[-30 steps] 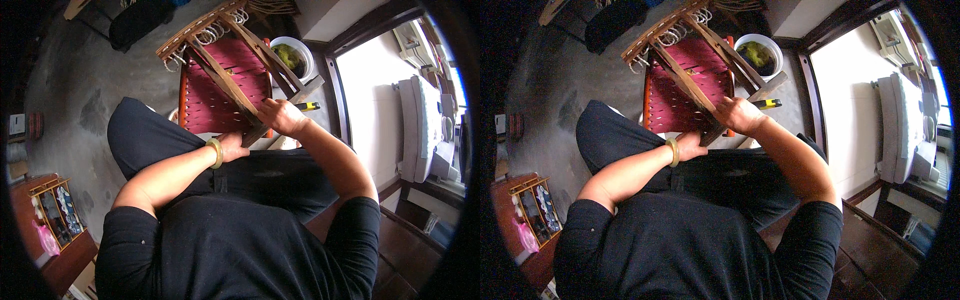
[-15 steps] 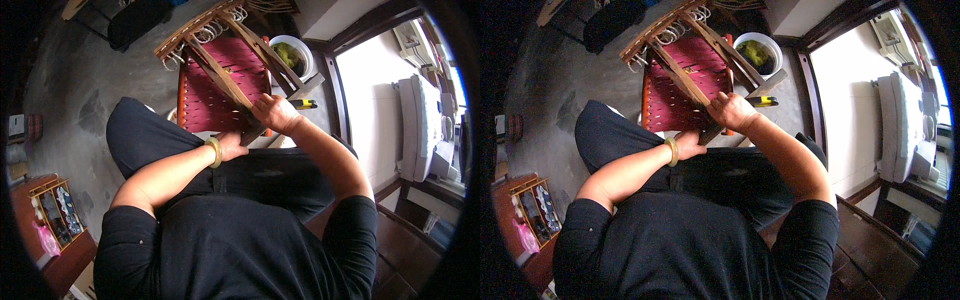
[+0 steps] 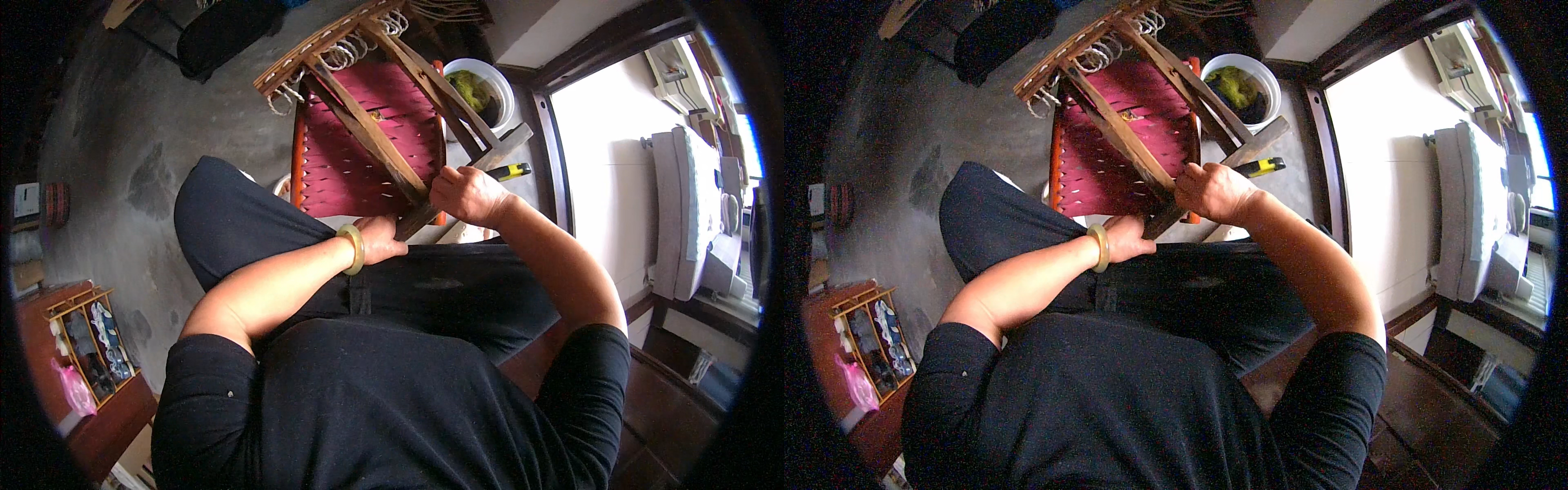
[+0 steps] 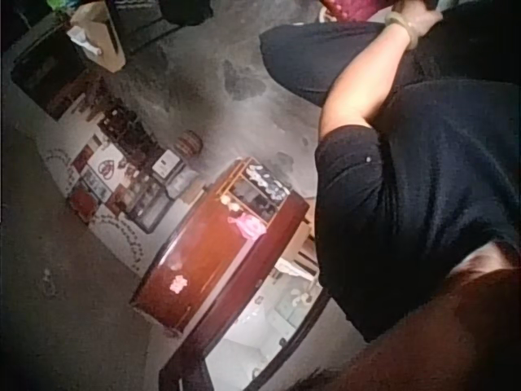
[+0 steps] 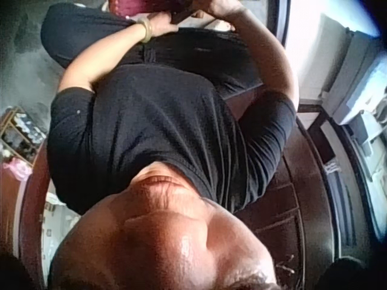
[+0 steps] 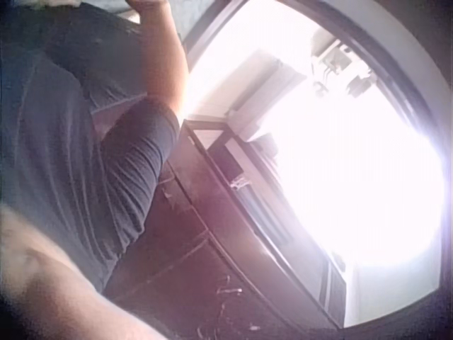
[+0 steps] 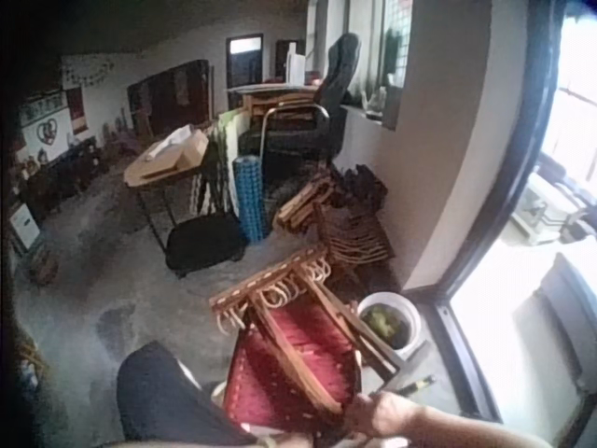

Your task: The person uses a chisel to remove old material from the wooden frame of a chair. They work methodically along the joints and edges, clearing away debris to prepare the surface.

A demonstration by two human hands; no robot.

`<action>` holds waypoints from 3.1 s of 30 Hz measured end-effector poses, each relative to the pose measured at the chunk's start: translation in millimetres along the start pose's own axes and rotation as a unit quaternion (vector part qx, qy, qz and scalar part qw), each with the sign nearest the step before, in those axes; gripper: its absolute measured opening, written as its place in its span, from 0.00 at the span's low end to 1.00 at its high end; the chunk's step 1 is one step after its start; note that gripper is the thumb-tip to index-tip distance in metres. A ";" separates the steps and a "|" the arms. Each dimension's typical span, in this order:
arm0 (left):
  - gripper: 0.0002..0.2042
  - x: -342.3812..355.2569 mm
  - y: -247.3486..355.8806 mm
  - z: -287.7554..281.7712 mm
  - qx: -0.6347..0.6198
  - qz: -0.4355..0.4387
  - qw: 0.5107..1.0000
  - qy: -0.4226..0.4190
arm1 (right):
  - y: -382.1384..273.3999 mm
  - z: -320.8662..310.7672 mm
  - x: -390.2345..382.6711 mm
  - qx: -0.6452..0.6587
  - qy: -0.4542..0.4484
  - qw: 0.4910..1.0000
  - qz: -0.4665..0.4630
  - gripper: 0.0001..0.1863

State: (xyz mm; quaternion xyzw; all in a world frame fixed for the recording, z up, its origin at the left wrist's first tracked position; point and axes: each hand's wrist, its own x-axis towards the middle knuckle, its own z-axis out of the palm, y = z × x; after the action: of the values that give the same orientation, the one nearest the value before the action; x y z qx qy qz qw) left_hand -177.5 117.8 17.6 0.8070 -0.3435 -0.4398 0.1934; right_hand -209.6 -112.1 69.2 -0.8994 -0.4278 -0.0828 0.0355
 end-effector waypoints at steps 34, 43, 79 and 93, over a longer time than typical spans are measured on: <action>0.29 7.7 -20.0 15.4 -0.028 0.064 0.994 0.087 | 0.6 18.3 17.8 -0.008 0.030 0.998 0.053 0.08; 0.30 0.1 -1.7 3.1 -0.005 0.020 0.999 0.037 | -0.3 1.9 -1.6 0.003 -0.003 1.000 0.026 0.07; 0.28 4.1 -5.7 8.3 0.006 0.046 0.996 0.074 | -1.0 6.3 13.0 -0.029 0.016 0.999 0.009 0.07; 0.25 4.1 -8.5 3.8 0.016 0.032 0.998 0.042 | 8.0 18.8 9.6 -0.018 0.001 1.000 0.019 0.08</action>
State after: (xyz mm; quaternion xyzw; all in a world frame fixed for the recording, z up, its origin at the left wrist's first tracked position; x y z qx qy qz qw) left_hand -175.9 120.6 8.0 0.8162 -0.3678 -0.3935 0.2093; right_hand -195.2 -107.2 52.5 -0.9079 -0.4088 -0.0901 0.0216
